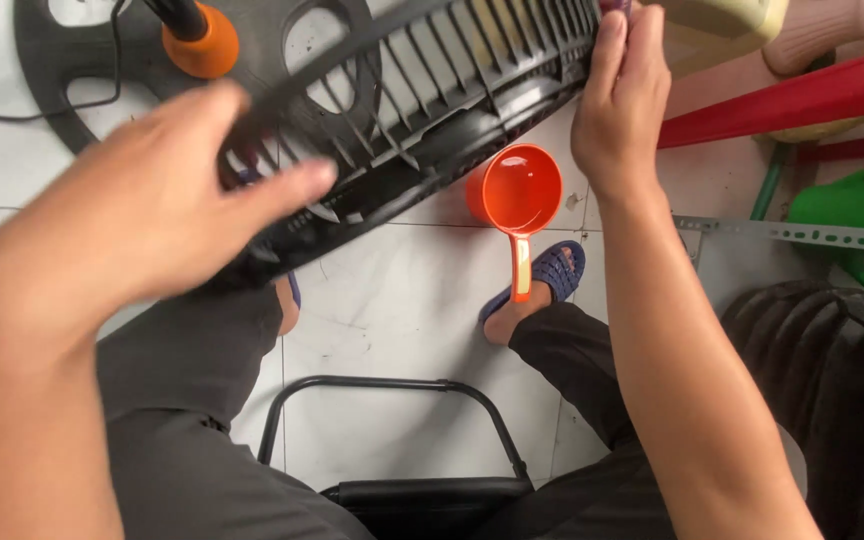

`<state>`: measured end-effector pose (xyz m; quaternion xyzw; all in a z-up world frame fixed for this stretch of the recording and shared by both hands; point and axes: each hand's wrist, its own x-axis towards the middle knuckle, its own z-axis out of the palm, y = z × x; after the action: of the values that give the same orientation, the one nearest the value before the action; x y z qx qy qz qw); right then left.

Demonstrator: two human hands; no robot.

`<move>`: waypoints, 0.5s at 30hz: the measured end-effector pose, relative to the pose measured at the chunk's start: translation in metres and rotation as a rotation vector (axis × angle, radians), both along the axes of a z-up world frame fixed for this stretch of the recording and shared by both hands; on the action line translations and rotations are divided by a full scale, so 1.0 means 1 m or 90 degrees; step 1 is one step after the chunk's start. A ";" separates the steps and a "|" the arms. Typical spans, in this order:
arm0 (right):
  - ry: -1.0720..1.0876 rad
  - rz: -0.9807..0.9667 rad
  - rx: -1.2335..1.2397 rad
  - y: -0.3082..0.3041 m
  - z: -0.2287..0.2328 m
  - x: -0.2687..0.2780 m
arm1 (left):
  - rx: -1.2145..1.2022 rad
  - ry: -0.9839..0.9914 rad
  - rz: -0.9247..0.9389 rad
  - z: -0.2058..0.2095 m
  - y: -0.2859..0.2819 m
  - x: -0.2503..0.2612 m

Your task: Cleaning a fan grill by scrubbing it with a toothbrush dipped in water.

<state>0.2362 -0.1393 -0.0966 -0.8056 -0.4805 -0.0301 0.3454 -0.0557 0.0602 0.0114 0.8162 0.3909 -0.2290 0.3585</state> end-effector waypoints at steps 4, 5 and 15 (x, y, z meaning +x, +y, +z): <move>0.025 -0.028 0.043 0.004 -0.002 -0.010 | -0.031 0.030 0.122 0.013 -0.007 -0.004; 0.038 -0.044 0.057 0.005 -0.002 -0.011 | -0.053 -0.062 0.163 0.012 -0.006 -0.004; 0.073 -0.183 0.025 0.007 -0.002 -0.041 | 0.227 -0.602 0.002 -0.067 0.033 -0.012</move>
<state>0.1949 -0.1327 -0.0988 -0.8596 -0.3393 -0.0427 0.3798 -0.0681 0.0934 -0.0558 0.8785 0.2204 0.2365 0.3519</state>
